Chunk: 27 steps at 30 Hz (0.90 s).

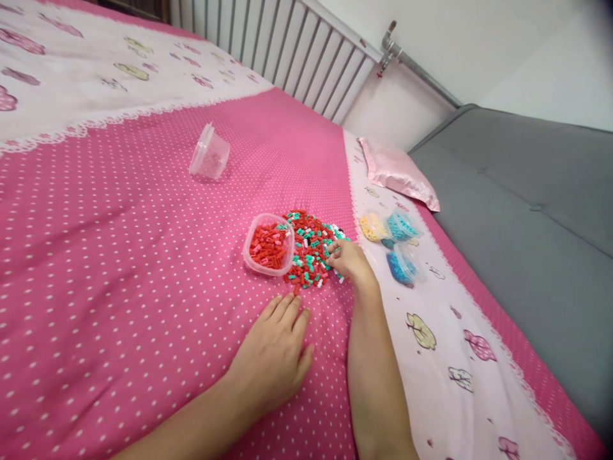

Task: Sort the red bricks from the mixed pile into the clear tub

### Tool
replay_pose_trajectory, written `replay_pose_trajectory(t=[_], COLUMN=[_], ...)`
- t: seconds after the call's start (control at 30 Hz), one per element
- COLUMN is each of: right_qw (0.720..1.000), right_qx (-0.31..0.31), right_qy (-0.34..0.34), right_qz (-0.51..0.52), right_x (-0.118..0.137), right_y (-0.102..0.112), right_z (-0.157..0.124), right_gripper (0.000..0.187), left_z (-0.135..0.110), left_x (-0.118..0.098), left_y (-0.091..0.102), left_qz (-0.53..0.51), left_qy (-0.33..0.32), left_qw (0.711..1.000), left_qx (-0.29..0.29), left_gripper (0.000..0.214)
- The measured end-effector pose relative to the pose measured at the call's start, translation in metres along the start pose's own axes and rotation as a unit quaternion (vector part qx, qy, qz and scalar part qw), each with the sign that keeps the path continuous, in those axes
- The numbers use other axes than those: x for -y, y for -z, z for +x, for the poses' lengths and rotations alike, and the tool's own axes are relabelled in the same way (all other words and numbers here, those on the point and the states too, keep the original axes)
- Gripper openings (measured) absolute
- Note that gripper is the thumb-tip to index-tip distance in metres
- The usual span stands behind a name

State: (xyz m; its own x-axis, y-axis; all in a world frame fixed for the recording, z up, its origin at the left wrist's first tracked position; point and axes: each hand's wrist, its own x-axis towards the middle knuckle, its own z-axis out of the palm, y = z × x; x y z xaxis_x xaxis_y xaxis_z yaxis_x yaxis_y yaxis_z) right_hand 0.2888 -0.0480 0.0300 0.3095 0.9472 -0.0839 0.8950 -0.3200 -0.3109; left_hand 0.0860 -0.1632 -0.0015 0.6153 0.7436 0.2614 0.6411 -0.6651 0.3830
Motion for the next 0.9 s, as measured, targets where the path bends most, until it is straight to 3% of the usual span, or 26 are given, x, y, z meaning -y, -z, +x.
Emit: replay_pose_trajectory(t=[0.2, 0.43, 0.73, 0.9], right_qw=[0.999, 0.999, 0.998, 0.999], right_qx=[0.001, 0.017, 0.02, 0.023], right_qy=[0.018, 0.042, 0.033, 0.028], right_qz=[0.05, 0.027, 0.041, 0.04], right_x=[-0.0022, -0.0035, -0.0037, -0.0021], right_y=[-0.0044, -0.0067, -0.0017, 0.0004], right_z=[0.0051, 0.0064, 0.0032, 0.0013], right_gripper=[0.03, 0.035, 0.022, 0.03], left_z=[0.0004, -0.0005, -0.0002, 0.0009], left_x=[-0.0005, 0.0012, 0.0007, 0.001], left_y=[-0.0006, -0.0006, -0.002, -0.0022], left_qz=[0.005, 0.003, 0.007, 0.01], left_qy=[0.005, -0.001, -0.001, -0.001], left_qw=[1.0, 1.0, 1.0, 1.0], left_qx=[0.008, -0.004, -0.008, 0.003], left_gripper=[0.045, 0.043, 0.043, 0.045])
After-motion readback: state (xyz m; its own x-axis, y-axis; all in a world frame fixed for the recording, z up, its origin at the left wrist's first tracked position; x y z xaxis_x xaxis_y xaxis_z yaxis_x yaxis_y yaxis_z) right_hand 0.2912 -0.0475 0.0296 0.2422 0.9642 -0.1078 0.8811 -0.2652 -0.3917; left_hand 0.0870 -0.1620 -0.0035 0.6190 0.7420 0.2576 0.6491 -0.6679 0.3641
